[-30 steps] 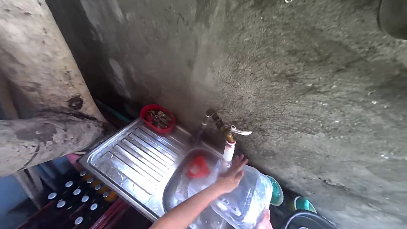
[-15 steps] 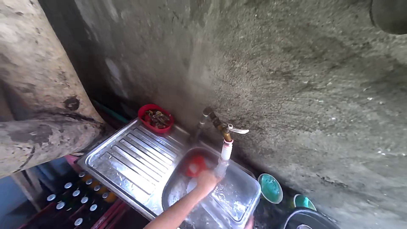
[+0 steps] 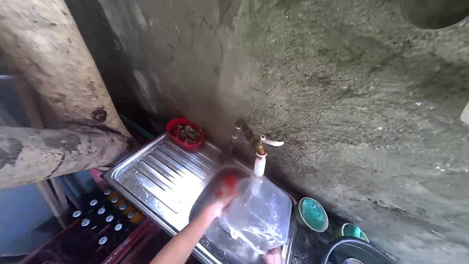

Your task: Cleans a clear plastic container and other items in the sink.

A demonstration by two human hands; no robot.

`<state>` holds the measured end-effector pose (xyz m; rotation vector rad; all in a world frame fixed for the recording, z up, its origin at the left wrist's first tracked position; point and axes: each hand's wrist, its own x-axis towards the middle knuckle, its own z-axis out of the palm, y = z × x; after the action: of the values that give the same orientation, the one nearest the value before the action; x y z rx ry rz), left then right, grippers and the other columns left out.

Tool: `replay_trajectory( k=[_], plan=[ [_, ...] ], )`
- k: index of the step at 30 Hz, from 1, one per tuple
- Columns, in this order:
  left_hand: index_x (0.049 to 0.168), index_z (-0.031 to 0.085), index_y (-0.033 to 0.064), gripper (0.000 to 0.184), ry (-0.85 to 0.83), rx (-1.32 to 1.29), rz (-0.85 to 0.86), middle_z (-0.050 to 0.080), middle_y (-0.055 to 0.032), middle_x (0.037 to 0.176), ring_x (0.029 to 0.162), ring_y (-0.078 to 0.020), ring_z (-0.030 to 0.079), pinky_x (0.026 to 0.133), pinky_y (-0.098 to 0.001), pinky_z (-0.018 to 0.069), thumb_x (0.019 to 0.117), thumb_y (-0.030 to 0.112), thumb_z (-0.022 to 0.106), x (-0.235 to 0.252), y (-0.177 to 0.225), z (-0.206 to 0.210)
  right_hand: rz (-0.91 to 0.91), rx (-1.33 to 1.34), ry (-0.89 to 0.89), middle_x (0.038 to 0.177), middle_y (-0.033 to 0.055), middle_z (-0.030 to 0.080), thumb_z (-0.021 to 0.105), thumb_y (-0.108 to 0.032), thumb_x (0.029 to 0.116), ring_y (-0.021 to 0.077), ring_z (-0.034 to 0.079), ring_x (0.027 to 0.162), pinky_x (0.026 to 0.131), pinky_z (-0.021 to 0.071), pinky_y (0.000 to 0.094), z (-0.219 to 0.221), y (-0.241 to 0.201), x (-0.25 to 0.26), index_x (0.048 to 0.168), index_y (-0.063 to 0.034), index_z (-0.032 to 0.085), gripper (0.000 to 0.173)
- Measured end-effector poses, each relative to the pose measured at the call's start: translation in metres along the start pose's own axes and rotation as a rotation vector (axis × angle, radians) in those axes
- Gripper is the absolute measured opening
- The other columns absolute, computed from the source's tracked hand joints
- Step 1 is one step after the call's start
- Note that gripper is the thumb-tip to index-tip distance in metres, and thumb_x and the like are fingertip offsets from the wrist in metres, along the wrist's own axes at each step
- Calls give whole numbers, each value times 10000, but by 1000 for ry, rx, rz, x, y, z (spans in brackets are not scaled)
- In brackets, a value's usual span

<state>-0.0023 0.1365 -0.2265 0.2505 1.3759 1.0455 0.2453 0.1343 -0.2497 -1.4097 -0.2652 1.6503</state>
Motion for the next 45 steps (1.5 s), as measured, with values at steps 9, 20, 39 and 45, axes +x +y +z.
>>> replay_trajectory(
  k=[9, 20, 39, 45],
  plan=[
    [1276, 456, -3, 248, 56, -350, 256, 672, -96, 854, 697, -177, 707, 665, -316, 614, 1123, 179, 384, -84, 27, 15, 211, -101, -171, 1215, 142, 545, 152, -406, 1117, 231, 562, 1048, 865, 504, 431, 32, 18, 14, 1390, -55, 393, 506],
    [1507, 306, 19, 441, 71, -138, 335, 607, -186, 1089, 728, -221, 694, 645, -371, 618, 1124, 216, 397, -129, 35, 45, -449, -395, -405, 1145, 182, 616, 350, -83, 1102, 129, 617, 924, 850, 511, 252, 157, -91, -62, 1376, 135, 466, 369],
    [1228, 565, -31, 326, -262, 607, 442, 578, -80, 836, 606, -112, 547, 583, -285, 509, 1106, 245, 444, -102, 67, 4, -529, -1579, -625, 1524, 244, 473, 305, -259, 1131, 321, 463, 1417, 1180, 351, 504, 170, -101, -43, 1530, 29, 393, 500],
    [1116, 670, -63, 372, -397, 1014, 651, 660, -171, 941, 834, -222, 609, 819, -424, 504, 1043, 292, 586, -60, 118, 3, -616, -743, -569, 709, -21, 640, 486, -155, 1068, 13, 615, 651, 666, 553, 220, 119, -116, -3, 864, -11, 656, 302]
  ],
)
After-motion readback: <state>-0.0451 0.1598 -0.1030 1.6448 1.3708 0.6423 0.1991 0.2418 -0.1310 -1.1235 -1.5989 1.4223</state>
